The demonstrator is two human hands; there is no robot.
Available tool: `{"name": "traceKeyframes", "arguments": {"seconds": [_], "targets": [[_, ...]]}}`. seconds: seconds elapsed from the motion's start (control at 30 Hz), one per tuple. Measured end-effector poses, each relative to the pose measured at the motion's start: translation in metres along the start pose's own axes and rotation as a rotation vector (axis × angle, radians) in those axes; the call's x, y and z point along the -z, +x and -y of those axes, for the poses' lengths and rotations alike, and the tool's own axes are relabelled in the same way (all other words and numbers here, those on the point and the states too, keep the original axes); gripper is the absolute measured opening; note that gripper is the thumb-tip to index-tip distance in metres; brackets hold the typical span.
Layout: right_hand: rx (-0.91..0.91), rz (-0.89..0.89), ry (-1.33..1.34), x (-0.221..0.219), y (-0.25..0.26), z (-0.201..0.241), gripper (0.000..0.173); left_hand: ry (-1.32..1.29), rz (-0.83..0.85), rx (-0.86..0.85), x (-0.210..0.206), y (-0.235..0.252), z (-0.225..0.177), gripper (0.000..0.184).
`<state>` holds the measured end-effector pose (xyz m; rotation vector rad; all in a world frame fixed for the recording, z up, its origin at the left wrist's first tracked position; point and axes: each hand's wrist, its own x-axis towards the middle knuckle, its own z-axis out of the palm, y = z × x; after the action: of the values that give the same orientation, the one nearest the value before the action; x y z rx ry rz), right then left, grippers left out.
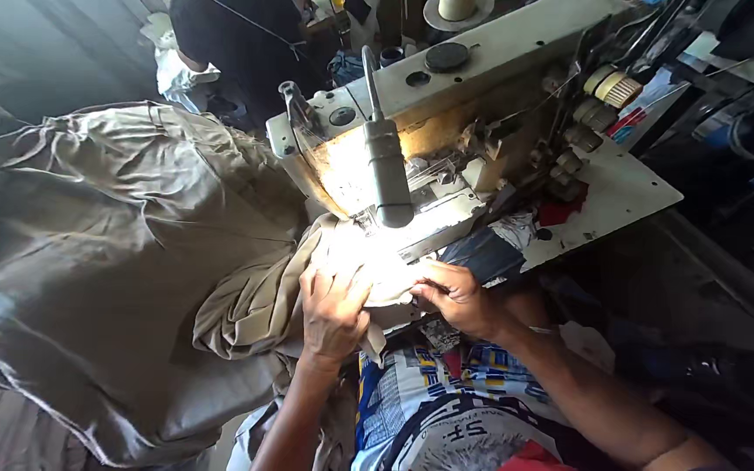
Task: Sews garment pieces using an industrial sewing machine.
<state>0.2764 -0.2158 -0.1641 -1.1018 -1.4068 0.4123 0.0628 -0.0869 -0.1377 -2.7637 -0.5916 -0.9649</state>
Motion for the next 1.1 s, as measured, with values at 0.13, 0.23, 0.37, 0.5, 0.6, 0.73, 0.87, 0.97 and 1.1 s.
{"name": "traceKeyframes", "arguments": {"seconds": [0.13,0.23,0.37,0.5,0.6,0.73,0.87,0.97,1.1], "targets": [[-0.026,-0.03,0.069,-0.002,0.002,0.005,0.012,0.009,0.121,-0.023,0.018,0.012,-0.007,0.027],[-0.055,-0.047,0.088,-0.005,0.003,0.004,0.011,0.017,0.147,-0.017,0.022,0.018,-0.006,0.026],[-0.101,-0.071,0.105,-0.009,0.011,0.002,0.012,0.032,0.142,-0.011,0.018,0.026,0.001,0.024],[-0.133,-0.1,0.136,-0.015,0.023,-0.005,0.011,0.004,0.134,-0.016,0.014,0.034,0.015,0.028],[-0.138,-0.104,0.155,-0.017,0.031,-0.007,0.01,-0.12,0.228,-0.026,0.025,0.037,0.027,0.024],[-0.11,-0.018,0.017,-0.011,0.044,-0.002,0.012,-0.27,0.414,-0.003,0.065,0.035,0.029,0.022],[-0.027,0.19,-0.227,-0.004,0.071,0.007,0.025,-0.448,0.333,0.052,0.11,0.03,0.022,0.018],[0.02,0.206,-0.347,-0.012,0.088,0.011,0.022,-0.412,0.158,0.126,0.134,0.031,0.025,0.018],[0.116,0.167,-0.212,-0.02,0.093,0.014,0.011,-0.392,-0.051,0.172,0.137,0.04,0.02,0.016]]}}
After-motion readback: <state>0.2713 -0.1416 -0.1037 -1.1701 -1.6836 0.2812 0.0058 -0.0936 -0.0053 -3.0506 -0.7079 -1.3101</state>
